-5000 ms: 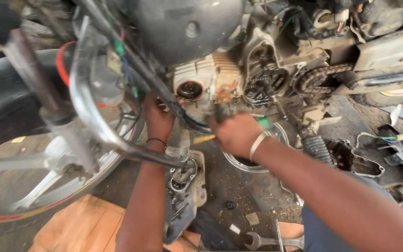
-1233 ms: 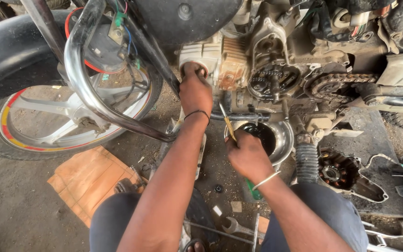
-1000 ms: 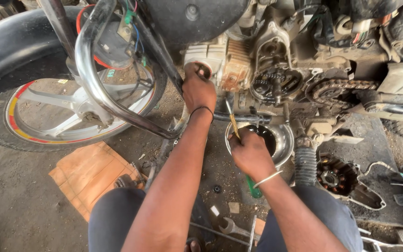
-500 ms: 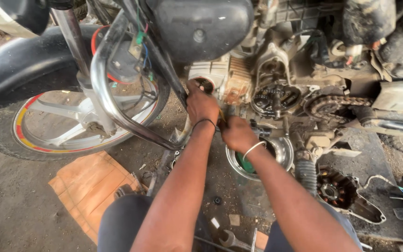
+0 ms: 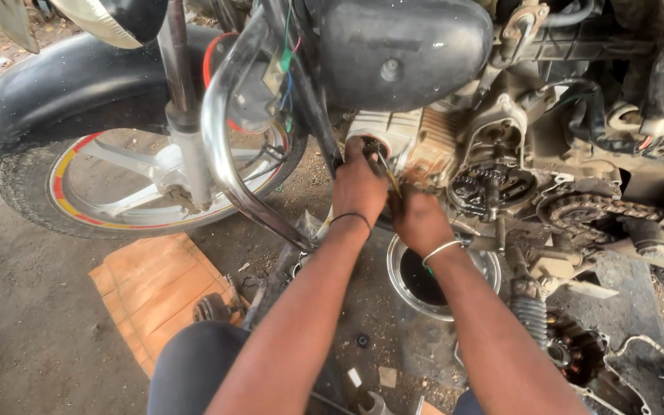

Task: Repair a motorcycle engine by adjusting components near the cylinder and timing area.

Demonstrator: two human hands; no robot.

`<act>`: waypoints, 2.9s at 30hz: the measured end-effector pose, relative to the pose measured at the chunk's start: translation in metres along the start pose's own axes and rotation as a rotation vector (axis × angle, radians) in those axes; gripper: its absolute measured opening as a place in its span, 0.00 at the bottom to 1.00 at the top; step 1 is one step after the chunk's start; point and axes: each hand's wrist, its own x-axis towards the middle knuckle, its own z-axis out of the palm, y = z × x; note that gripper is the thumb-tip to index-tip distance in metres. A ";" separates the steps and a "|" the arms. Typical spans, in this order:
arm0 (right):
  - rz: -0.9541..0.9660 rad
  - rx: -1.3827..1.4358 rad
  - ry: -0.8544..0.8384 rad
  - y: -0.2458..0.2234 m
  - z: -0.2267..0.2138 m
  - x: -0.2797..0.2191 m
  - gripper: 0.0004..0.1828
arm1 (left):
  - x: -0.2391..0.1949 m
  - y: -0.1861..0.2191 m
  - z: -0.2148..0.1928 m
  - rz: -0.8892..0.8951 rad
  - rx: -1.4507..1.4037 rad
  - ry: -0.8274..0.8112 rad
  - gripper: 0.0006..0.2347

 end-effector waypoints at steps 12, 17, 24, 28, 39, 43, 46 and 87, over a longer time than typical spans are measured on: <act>-0.152 0.099 -0.040 -0.005 0.010 0.004 0.08 | -0.003 -0.005 -0.013 0.134 0.111 0.015 0.13; -0.262 0.132 0.048 -0.023 0.002 0.001 0.06 | -0.021 -0.007 -0.032 0.231 0.165 0.082 0.13; -0.207 -0.026 -0.411 -0.069 -0.088 -0.037 0.15 | -0.110 -0.021 -0.062 0.410 -0.172 0.331 0.09; -0.148 -0.188 -0.741 -0.092 -0.148 -0.066 0.20 | -0.184 -0.049 -0.067 0.447 -0.294 0.367 0.10; -0.208 -0.631 -1.009 -0.103 -0.020 -0.069 0.16 | -0.154 -0.320 0.028 -0.665 0.083 0.212 0.15; -0.118 -0.616 -0.979 -0.107 -0.036 -0.063 0.19 | -0.150 -0.322 0.024 -0.773 0.181 -0.002 0.15; -0.061 -0.600 -0.978 -0.106 -0.037 -0.057 0.19 | -0.125 -0.347 0.026 -0.791 0.195 -0.020 0.15; 0.343 0.070 -0.248 -0.040 -0.060 -0.054 0.19 | -0.058 -0.081 0.037 0.413 0.000 -0.323 0.20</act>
